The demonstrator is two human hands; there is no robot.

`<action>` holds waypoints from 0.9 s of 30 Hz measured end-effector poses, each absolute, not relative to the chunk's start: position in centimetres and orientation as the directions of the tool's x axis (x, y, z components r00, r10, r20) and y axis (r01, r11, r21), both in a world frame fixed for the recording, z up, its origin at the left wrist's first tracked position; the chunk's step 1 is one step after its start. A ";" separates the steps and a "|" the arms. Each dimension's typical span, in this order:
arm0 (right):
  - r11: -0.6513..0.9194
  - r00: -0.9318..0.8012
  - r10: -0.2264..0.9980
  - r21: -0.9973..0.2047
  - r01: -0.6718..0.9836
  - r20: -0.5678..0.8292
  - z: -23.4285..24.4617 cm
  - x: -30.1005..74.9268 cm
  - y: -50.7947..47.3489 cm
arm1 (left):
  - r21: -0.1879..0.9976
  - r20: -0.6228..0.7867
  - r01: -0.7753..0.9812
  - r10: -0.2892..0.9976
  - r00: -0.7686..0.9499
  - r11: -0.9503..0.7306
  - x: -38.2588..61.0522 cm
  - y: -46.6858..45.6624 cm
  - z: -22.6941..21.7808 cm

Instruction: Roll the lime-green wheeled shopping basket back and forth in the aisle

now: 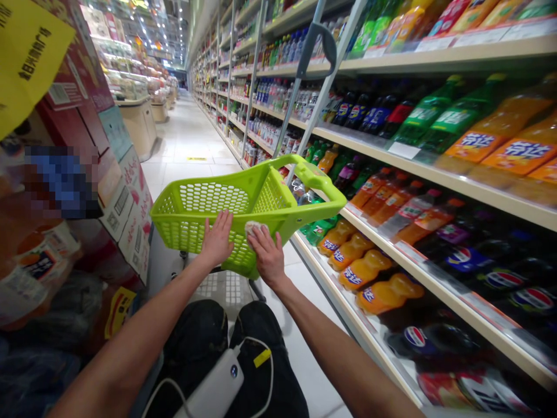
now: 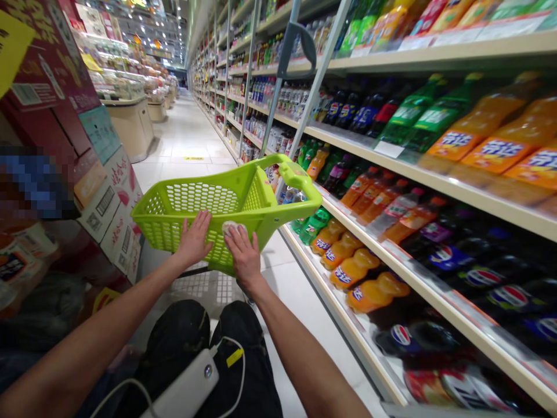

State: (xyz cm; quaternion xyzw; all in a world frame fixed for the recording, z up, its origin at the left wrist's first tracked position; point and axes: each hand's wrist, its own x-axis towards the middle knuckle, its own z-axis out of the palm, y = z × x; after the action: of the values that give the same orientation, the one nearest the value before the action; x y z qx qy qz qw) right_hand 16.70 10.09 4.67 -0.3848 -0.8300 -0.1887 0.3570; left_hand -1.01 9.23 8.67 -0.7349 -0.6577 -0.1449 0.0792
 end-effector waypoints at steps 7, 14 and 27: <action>0.602 -0.402 0.518 0.012 0.798 0.756 6.7 15.5 11.9 | 0.099 0.332 0.995 0.943 -0.017 -0.017 -2.1 9.4 7.9; 0.645 -0.509 0.562 0.039 0.763 0.651 1.6 14.4 11.6 | 0.087 0.334 0.996 0.942 0.000 -0.031 -1.6 8.9 8.1; 0.674 -0.444 0.471 0.014 0.739 0.762 6.3 12.5 10.6 | 0.071 0.352 0.997 0.936 -0.027 0.002 -3.4 8.5 7.5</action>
State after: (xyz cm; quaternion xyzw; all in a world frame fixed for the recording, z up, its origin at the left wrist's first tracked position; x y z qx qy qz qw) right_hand 12.47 10.62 6.34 -0.3639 -0.8314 -0.1754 0.3817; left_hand -3.36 8.50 7.49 -0.6900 -0.7004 -0.1511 0.1021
